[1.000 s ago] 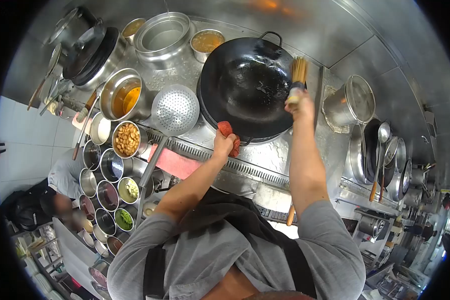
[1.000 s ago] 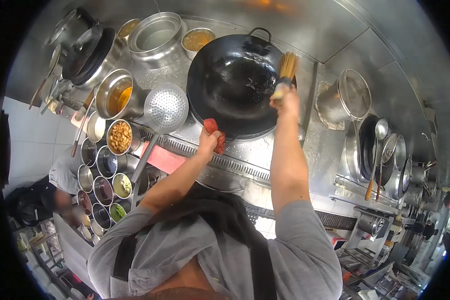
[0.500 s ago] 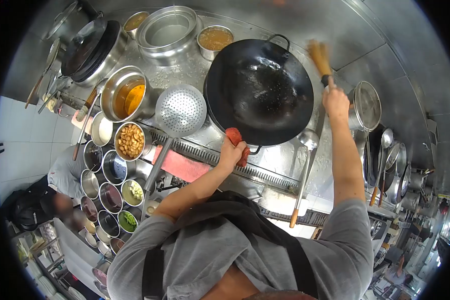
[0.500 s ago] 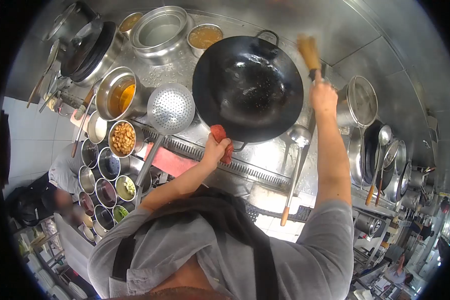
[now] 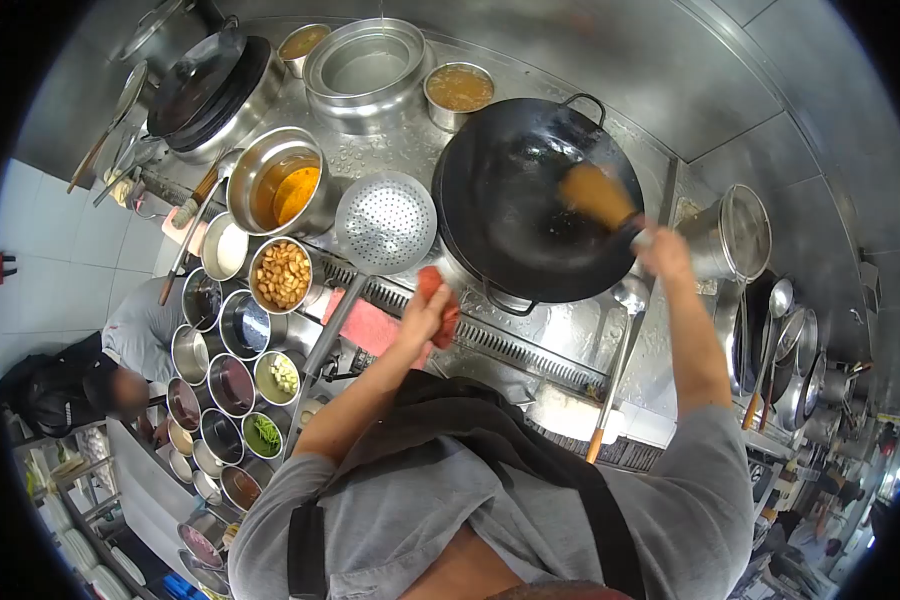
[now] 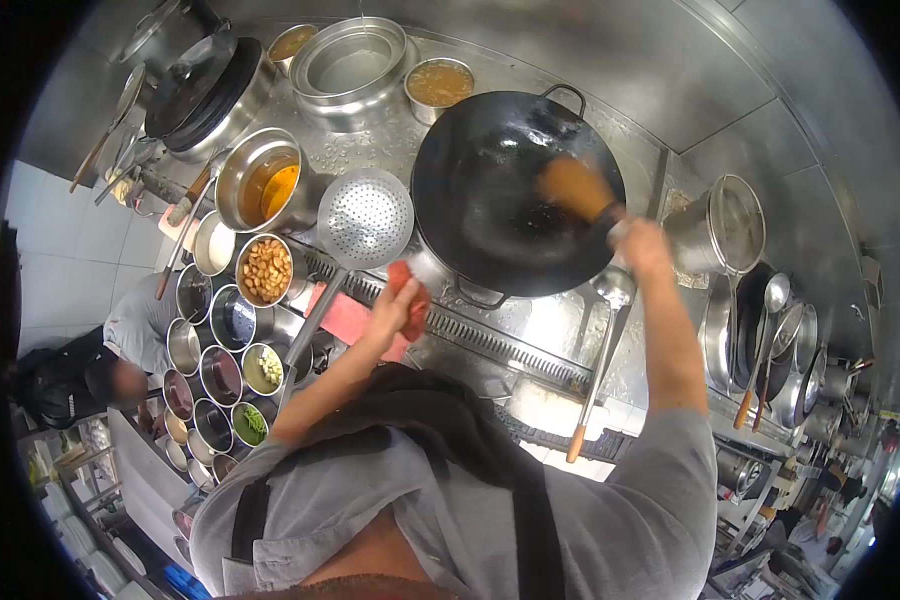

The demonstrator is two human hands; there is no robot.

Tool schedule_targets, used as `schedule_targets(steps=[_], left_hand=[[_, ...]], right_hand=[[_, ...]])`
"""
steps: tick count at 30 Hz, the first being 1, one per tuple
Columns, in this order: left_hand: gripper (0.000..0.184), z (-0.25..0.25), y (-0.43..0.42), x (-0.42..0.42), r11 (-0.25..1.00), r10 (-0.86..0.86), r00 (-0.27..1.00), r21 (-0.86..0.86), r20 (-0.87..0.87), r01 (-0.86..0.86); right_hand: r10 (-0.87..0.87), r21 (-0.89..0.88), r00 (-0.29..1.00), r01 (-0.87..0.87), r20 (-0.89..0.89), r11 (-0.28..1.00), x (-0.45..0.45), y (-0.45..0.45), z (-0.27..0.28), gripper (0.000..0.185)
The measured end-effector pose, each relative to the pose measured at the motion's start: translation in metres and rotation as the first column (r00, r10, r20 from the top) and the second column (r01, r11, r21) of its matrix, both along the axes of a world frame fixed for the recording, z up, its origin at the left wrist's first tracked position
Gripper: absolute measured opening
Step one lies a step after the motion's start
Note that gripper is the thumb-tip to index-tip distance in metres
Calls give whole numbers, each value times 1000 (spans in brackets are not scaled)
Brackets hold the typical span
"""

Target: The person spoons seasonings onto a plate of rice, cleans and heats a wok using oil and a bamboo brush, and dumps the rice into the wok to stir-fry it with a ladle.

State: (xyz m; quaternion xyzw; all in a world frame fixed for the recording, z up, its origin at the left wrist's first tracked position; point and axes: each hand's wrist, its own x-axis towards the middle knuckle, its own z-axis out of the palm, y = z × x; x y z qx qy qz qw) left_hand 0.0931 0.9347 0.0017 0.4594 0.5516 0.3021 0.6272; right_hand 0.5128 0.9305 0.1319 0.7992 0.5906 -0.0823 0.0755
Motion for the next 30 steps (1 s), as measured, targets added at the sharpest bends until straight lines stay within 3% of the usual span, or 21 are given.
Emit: schedule_targets(steps=[1, 2, 3, 5, 7, 9, 11, 14, 16, 17, 18, 19, 21, 22, 24, 26, 28, 29, 30], left_hand=[[38, 8, -2, -16, 1000, -18, 998, 13, -65, 19], [38, -49, -2, -37, 986, 15, 993, 165, -120, 5], [38, -47, -6, -51, 985, 18, 993, 173, -119, 3], [42, -39, -19, -73, 982, -1, 868, 164, -497, 95], [43, -55, -30, -92, 951, 7, 814, 254, -581, 173], [44, -66, -31, -93, 911, 23, 754, 325, -656, 255], [42, -72, -28, -91, 933, 6, 759, 278, -651, 230], [50, -86, -26, -95, 949, -21, 746, 221, -665, 224], [49, -84, -29, -98, 949, -21, 770, 230, -638, 217], [49, -81, -28, -98, 946, -18, 793, 247, -609, 212], [49, -74, -26, -96, 943, -27, 796, 248, -605, 221], [44, -67, -26, -94, 941, -6, 799, 267, -601, 208], [40, -69, -27, -89, 936, 10, 806, 288, -592, 200], [40, -81, -24, -92, 957, -10, 831, 236, -556, 169], [39, -83, -23, -97, 973, -31, 850, 177, -526, 146], [39, -70, -21, -93, 976, -50, 833, 149, -551, 158], [39, -79, -21, -94, 969, -42, 820, 177, -571, 173], [40, -83, -20, -96, 960, -30, 807, 209, -590, 188], [40, -83, -21, -99, 959, -32, 802, 207, -596, 192]], right_hand=[[-96, 168, 976, 62, 198, 984, 26, 8, 0, 51], [-173, 343, 973, 111, 153, 933, 14, 17, 26, 47], [-172, 351, 973, 109, 152, 930, 9, 25, 28, 47], [-263, 584, 964, 232, -32, 778, -4, 36, 26, 51], [-264, 624, 956, 286, -130, 728, -42, 39, -3, 51], [-343, 333, 850, 483, -400, 810, -70, 50, -46, 54], [-155, 217, 879, 277, -451, 936, -120, 34, -52, 56], [63, 143, 761, 40, -646, 989, -139, 0, -16, 56], [44, -13, 753, -70, -656, 997, -91, -23, 2, 53], [-66, -126, 743, -25, -666, 992, -50, -32, -10, 51], [2, -36, 879, -21, -477, 999, -22, -35, 3, 46], [83, 9, 994, -82, -74, 997, 9, -30, 17, 45], [-158, 275, 976, 112, 149, 955, 5, -13, 53, 48], [-160, 281, 976, 114, 148, 953, 2, -1, 52, 48], [-309, 483, 941, 209, 138, 850, -11, 14, 41, 51], [-326, 529, 945, 290, -27, 798, -41, 16, 7, 50], [-348, 392, 903, 424, -252, 816, -74, 15, -39, 52], [-300, 232, 920, 358, -252, 904, -84, 13, -60, 53], [-253, 213, 890, 350, -380, 912, -106, 2, -72, 53]])
